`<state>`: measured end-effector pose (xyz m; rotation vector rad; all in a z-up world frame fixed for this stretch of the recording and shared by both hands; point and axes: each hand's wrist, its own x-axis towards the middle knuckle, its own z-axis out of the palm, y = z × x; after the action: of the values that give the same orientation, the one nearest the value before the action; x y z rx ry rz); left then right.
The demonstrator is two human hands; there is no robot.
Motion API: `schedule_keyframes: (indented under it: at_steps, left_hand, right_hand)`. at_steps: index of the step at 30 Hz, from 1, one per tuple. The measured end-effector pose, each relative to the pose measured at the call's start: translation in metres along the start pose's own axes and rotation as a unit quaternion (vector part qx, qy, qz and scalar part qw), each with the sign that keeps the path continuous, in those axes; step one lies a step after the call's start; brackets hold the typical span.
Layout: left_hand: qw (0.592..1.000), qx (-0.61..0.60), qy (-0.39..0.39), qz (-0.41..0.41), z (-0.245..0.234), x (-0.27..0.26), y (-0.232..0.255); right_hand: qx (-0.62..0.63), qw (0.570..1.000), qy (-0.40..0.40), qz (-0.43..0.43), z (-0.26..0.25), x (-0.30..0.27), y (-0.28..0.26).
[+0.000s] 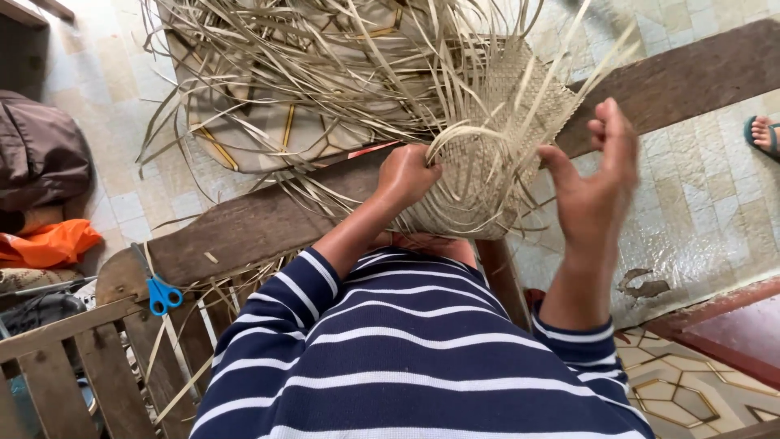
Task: Weaving a mat by interlacing dried plant fibers in a specific pattern.
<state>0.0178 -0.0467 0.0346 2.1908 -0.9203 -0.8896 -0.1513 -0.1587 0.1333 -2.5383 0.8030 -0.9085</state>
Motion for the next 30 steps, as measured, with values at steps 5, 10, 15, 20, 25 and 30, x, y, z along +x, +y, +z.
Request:
schedule_keyframes:
  at_steps: [5, 10, 15, 20, 25, 30]
  left_hand:
    - [1.000, 0.013, -0.019, -0.015, -0.003, 0.000, 0.008]
    - [0.997, -0.023, 0.050, 0.053, -0.006, 0.006, -0.003]
    - [0.974, -0.110, 0.164, 0.110, -0.038, 0.042, 0.005]
    - [0.847, -0.463, 0.239, 0.107, -0.120, 0.081, -0.015]
    - [0.766, -0.613, 0.191, 0.010, -0.156, 0.043, -0.042]
    - [0.969, -0.242, 0.027, 0.045, -0.077, -0.028, -0.062]
  right_hand:
    - [0.031, 0.962, -0.227, -0.149, 0.026, -0.027, -0.039]
    - [-0.309, 0.897, -0.238, -0.209, 0.077, -0.074, -0.024]
    - [-0.214, 0.844, -0.480, -0.109, 0.098, -0.124, 0.021]
    - [-0.143, 0.918, -0.364, -0.068, 0.072, -0.130, 0.023]
    - [-0.094, 0.705, -0.651, 0.265, 0.039, -0.099, 0.012]
    - [0.226, 0.878, -0.345, 0.241, 0.016, -0.089, 0.039]
